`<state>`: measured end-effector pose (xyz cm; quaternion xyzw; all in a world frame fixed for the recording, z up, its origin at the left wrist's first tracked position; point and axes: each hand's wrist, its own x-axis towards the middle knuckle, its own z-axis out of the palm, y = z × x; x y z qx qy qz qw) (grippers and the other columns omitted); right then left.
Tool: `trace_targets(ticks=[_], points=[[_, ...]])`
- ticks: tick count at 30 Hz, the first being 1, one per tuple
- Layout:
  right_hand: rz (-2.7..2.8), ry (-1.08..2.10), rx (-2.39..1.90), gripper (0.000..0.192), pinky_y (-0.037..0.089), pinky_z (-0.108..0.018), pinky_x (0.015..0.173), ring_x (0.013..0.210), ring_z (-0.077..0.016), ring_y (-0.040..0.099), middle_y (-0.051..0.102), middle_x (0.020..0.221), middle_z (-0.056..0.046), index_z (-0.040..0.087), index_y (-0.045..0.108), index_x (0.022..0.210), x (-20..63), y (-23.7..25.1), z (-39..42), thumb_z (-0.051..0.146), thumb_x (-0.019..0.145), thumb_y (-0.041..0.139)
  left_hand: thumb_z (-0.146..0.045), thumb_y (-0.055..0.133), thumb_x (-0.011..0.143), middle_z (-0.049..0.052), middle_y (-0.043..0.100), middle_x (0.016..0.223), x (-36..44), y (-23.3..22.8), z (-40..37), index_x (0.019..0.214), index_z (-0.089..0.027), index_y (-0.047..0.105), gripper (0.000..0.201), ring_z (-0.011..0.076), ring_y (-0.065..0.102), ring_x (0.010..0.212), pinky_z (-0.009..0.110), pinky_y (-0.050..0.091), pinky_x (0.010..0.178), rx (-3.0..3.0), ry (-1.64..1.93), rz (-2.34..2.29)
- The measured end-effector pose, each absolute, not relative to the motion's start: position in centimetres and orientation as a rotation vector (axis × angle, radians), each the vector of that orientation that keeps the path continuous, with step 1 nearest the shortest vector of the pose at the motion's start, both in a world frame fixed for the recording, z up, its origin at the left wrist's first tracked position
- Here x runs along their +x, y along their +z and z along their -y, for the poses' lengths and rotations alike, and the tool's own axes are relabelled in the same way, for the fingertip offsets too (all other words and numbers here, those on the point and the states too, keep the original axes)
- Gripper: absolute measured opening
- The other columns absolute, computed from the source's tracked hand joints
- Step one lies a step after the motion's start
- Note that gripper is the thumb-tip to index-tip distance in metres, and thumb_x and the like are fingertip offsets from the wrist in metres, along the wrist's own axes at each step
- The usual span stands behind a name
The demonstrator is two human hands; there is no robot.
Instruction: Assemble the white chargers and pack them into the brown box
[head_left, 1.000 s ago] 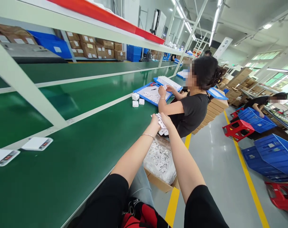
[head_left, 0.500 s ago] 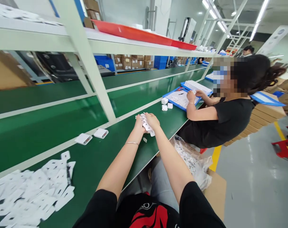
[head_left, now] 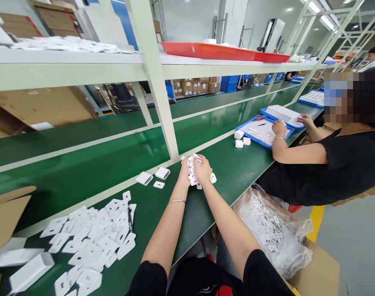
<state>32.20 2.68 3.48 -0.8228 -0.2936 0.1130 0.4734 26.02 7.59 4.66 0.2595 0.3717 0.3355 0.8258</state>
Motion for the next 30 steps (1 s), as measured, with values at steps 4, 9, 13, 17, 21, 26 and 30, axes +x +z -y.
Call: trace_targets(ticks=[4,9,13,17,21,26,30], points=[[0.794,0.188,-1.983,0.042,0.036,-0.045,0.118,0.133,-0.0294,0.058,0.066,0.140,-0.007,0.028,0.063,0.135,32.4,2.1,-1.7,0.043,0.100,0.047,-0.037,0.059,0.098,0.006,0.077,0.093,25.8,3.9,-6.6,0.106,-0.018,0.070,0.024,0.0238,0.076,0.096,0.030,0.060,0.087,0.723,0.817,-0.807],[0.864,0.128,-1.968,0.040,0.035,-0.045,0.118,0.133,-0.0298,0.059,0.066,0.140,-0.012,0.021,0.065,0.132,32.9,1.0,-1.5,0.038,0.098,0.051,-0.029,0.060,0.097,0.007,0.074,0.118,25.1,3.4,-6.0,0.109,-0.024,0.068,0.015,0.0277,0.064,0.129,0.032,0.052,0.104,0.992,0.980,-0.999],[0.939,0.107,-1.941,0.041,0.032,-0.046,0.121,0.135,-0.0304,0.056,0.065,0.140,-0.013,0.020,0.066,0.131,32.8,0.7,-2.0,0.033,0.094,0.057,-0.023,0.065,0.092,0.008,0.067,0.139,23.9,3.5,-6.3,0.115,-0.028,0.069,0.023,0.0307,0.054,0.143,0.037,0.043,0.116,1.240,1.027,-1.120],[1.010,0.140,-1.909,0.042,0.031,-0.046,0.123,0.140,-0.0316,0.053,0.063,0.143,-0.015,0.018,0.070,0.130,32.6,0.5,-2.7,0.032,0.092,0.060,-0.023,0.065,0.091,0.009,0.063,0.147,22.6,3.7,-6.5,0.122,-0.030,0.069,0.032,0.0357,0.050,0.146,0.051,0.032,0.125,1.491,0.980,-1.209],[1.028,0.195,-1.879,0.040,0.032,-0.045,0.124,0.143,-0.0317,0.050,0.061,0.148,-0.015,0.018,0.074,0.128,32.8,0.3,-3.3,0.034,0.095,0.058,-0.036,0.067,0.093,0.011,0.063,0.149,21.5,3.9,-6.6,0.136,-0.031,0.065,0.043,0.0413,0.040,0.151,0.063,0.018,0.128,1.730,0.893,-1.256],[1.004,0.246,-1.818,0.041,0.037,-0.044,0.122,0.142,-0.0297,0.053,0.059,0.149,-0.013,0.020,0.075,0.128,33.3,0.7,-3.7,0.038,0.100,0.050,-0.045,0.053,0.101,0.013,0.055,0.158,18.8,4.4,-6.0,0.146,-0.029,0.061,0.048,0.0423,0.036,0.154,0.064,0.022,0.126,2.015,0.755,-1.265],[0.954,0.243,-1.767,0.045,0.039,-0.039,0.121,0.140,-0.0261,0.054,0.062,0.146,-0.010,0.023,0.075,0.127,34.8,1.9,-2.9,0.043,0.104,0.042,-0.044,0.052,0.100,0.023,0.048,0.160,15.0,4.2,-4.9,0.150,-0.018,0.056,0.056,0.0433,0.037,0.153,0.062,0.026,0.125,2.175,0.667,-1.342]])
